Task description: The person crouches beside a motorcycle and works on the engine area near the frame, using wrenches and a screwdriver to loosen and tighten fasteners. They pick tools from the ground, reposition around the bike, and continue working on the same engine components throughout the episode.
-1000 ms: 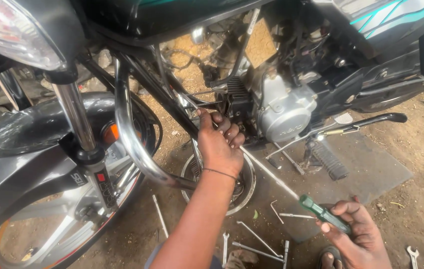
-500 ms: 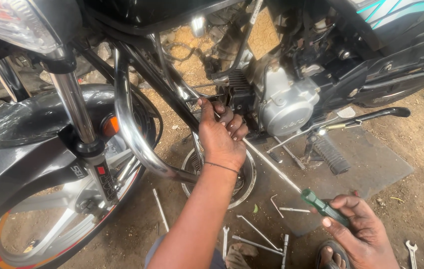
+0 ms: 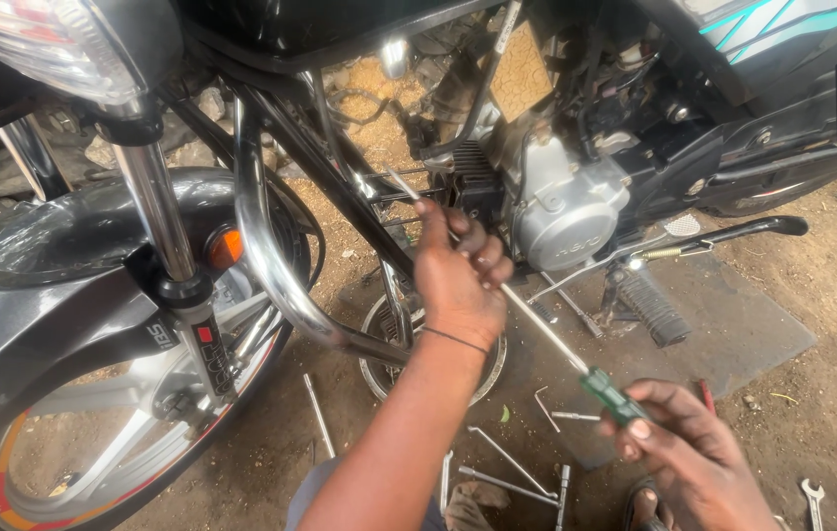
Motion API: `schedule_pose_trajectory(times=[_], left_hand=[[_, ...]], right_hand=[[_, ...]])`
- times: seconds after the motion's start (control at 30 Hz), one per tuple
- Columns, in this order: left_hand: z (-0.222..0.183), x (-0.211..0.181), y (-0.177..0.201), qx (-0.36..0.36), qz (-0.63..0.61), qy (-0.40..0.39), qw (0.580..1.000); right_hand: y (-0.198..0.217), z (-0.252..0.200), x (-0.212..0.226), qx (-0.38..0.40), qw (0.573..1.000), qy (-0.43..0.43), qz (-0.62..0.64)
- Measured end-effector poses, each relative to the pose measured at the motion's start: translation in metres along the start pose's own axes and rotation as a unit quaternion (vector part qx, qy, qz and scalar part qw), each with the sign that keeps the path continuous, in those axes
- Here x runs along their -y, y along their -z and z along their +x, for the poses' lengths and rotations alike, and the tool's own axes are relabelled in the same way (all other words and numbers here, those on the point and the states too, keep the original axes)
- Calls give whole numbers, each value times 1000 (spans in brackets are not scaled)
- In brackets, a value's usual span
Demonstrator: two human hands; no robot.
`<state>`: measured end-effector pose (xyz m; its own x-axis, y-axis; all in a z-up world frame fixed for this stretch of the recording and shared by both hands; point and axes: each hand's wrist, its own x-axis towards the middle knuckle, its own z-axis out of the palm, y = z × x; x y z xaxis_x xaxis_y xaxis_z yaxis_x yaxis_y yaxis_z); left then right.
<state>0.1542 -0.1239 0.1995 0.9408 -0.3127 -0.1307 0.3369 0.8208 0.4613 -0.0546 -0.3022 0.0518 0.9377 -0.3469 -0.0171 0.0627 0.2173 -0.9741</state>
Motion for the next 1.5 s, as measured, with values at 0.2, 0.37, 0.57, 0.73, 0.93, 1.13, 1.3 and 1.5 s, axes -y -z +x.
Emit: schedule_pose_trajectory(times=[0.2,0.37,0.57,0.73,0.93,1.13,1.3,1.5], left_hand=[[-21,3,-17,41,31,-13,999],[-28,3,-19,-29,68,-31,997],[-17,16,-6,-18,68,13,997],[45,81,59,20,133,85,987],[78,121,68,66,346,20,936],[89,100,59,27,388,-21,921],[85,86,58,16,493,-85,866],[87,88,56,5,548,-159,821]], right_hand=[[-6,2,-27,12,988,-10,156],[-24,-2,-16,-36,999,16,7],[-13,11,-49,5,996,49,73],[-31,21,-7,10,987,-65,-148],[-66,41,23,-92,988,-113,46],[-75,62,-6,11,896,-164,413],[-87,55,-10,119,812,-172,545],[-88,58,-4,119,829,-169,519]])
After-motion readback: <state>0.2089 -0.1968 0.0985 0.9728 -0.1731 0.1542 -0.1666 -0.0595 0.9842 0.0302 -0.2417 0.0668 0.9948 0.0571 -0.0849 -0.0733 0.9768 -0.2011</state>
